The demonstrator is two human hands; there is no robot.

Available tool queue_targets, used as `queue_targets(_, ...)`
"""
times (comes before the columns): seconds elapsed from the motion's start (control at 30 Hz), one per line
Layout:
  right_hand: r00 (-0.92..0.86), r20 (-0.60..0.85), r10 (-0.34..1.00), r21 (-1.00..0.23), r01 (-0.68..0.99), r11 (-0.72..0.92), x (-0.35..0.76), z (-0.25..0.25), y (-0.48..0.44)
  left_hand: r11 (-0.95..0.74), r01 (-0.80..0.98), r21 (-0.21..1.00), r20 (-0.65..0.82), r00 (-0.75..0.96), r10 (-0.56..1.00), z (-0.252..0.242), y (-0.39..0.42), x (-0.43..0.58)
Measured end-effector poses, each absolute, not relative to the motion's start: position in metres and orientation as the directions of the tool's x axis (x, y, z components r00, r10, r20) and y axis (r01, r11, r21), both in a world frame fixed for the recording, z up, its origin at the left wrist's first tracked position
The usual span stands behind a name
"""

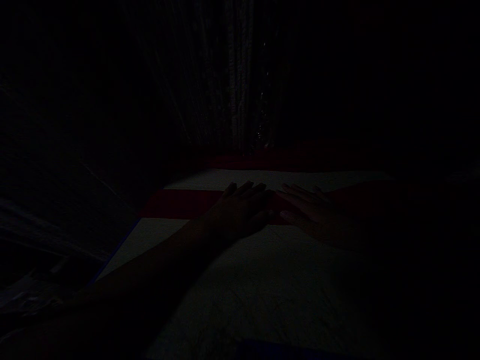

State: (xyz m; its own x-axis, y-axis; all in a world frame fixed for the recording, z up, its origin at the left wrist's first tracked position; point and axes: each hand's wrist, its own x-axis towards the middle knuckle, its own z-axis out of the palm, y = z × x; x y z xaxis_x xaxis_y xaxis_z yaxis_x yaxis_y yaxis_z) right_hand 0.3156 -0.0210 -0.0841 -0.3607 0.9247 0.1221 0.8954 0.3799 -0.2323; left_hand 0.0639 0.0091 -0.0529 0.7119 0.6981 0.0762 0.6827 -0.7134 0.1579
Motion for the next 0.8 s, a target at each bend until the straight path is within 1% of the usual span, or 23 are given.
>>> queue_targets(0.13, -0.362, 0.128, 0.923, -0.239, 0.893, 0.383, 0.3160, -0.0845, -0.0208, -0.704, 0.692, 0.159, 0.055, 0.706, 0.706, -0.0517, 0.0087, 0.0642)
queue_targets(0.3, -0.350, 0.118, 0.929, -0.239, 0.898, 0.369, 0.3137, -0.0822, -0.0227, -0.709, 0.687, 0.160, 0.062, 0.710, 0.702, -0.0510, 0.0083, 0.0638)
queue_targets(0.47, -0.351, 0.120, 0.929, -0.244, 0.896, 0.370, 0.3120, -0.0798, -0.0240, -0.697, 0.694, 0.181, 0.037, 0.704, 0.710, -0.0479, 0.0070, 0.0639)
queue_targets(0.6, -0.348, 0.103, 0.932, -0.250, 0.898, 0.363, 0.3120, -0.0790, -0.0240, -0.710, 0.682, 0.176, 0.050, 0.714, 0.699, -0.0474, 0.0072, 0.0635)
queue_targets(0.8, -0.347, 0.120, 0.930, -0.246, 0.897, 0.367, 0.3146, -0.0822, -0.0220, -0.702, 0.690, 0.177, 0.040, 0.708, 0.705, -0.0490, 0.0073, 0.0635)
